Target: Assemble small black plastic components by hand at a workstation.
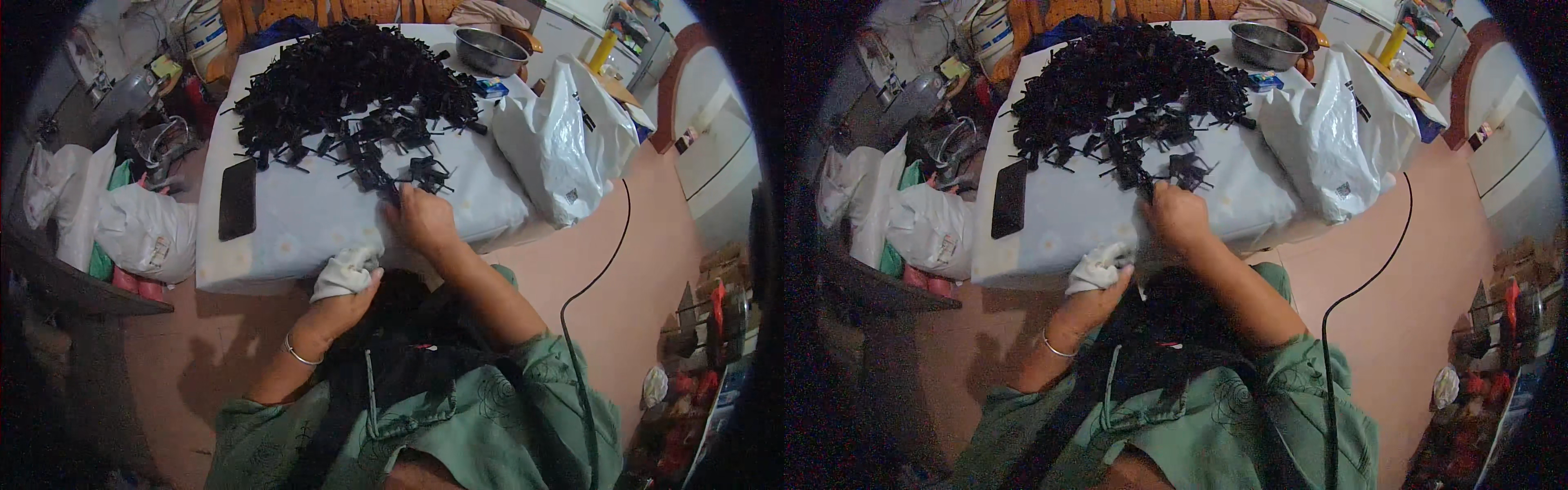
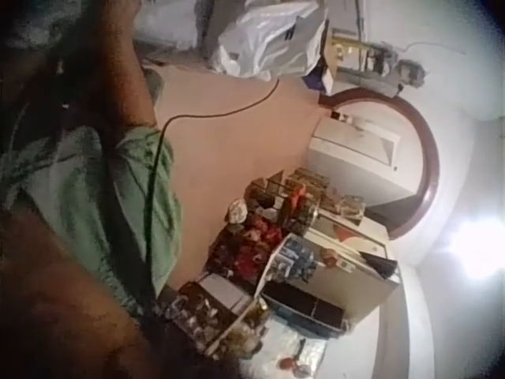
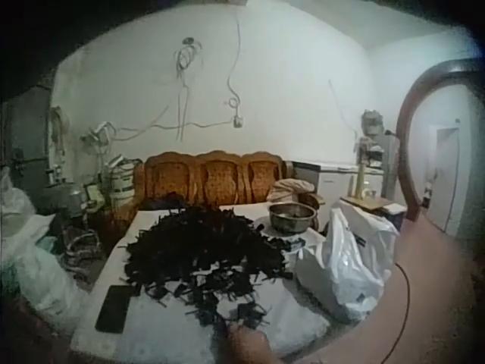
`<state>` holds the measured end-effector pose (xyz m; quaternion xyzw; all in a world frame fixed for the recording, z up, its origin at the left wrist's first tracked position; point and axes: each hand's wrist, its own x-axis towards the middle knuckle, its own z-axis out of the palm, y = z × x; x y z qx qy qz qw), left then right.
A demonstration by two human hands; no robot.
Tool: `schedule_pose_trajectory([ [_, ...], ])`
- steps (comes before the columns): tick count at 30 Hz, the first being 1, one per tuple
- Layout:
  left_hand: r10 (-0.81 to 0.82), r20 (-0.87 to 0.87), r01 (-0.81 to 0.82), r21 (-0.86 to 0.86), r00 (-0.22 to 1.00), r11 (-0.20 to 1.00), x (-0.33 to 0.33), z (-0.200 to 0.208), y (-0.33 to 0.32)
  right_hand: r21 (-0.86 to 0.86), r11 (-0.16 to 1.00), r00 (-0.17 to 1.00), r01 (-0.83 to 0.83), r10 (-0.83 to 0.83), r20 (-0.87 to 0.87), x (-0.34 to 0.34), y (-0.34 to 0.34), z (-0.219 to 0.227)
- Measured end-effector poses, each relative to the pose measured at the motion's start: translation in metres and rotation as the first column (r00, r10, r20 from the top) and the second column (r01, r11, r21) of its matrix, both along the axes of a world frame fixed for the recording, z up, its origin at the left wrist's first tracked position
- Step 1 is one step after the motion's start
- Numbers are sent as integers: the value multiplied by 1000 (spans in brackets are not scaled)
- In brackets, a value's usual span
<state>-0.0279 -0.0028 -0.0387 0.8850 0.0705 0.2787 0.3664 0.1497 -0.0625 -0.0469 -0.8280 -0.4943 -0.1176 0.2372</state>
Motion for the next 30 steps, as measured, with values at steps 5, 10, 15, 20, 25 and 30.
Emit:
schedule_pose_trajectory([
  [5, 169, 55, -162, -120, 984, 979, -10, 6, 17, 36, 996, 995, -84, 85, -47, -3, -21, 9],
  [10, -47, -32, 49, 67, 998, 997, -6, 32, 19, -32, 810, 750, -585, 525, -403, -23, -55, 43],
  [15, -304, -153, 245, -314, 940, 917, -6, 21, 9, -1, 831, 669, -557, 448, -593, -32, -63, 53],
  [20, -76, 12, 72, -499, 997, 864, -3, 5, 3, 242, 935, 760, -259, 352, -546, -46, -65, 36],
  [25, -23, -40, -1, -530, 999, 848, -5, 10, -3, 286, 754, 737, -592, 649, -186, -62, -70, 38],
  [30, -86, 66, 106, -403, 994, 909, -9, 11, -8, 370, 905, 862, -212, 352, -366, -69, -67, 33],
])
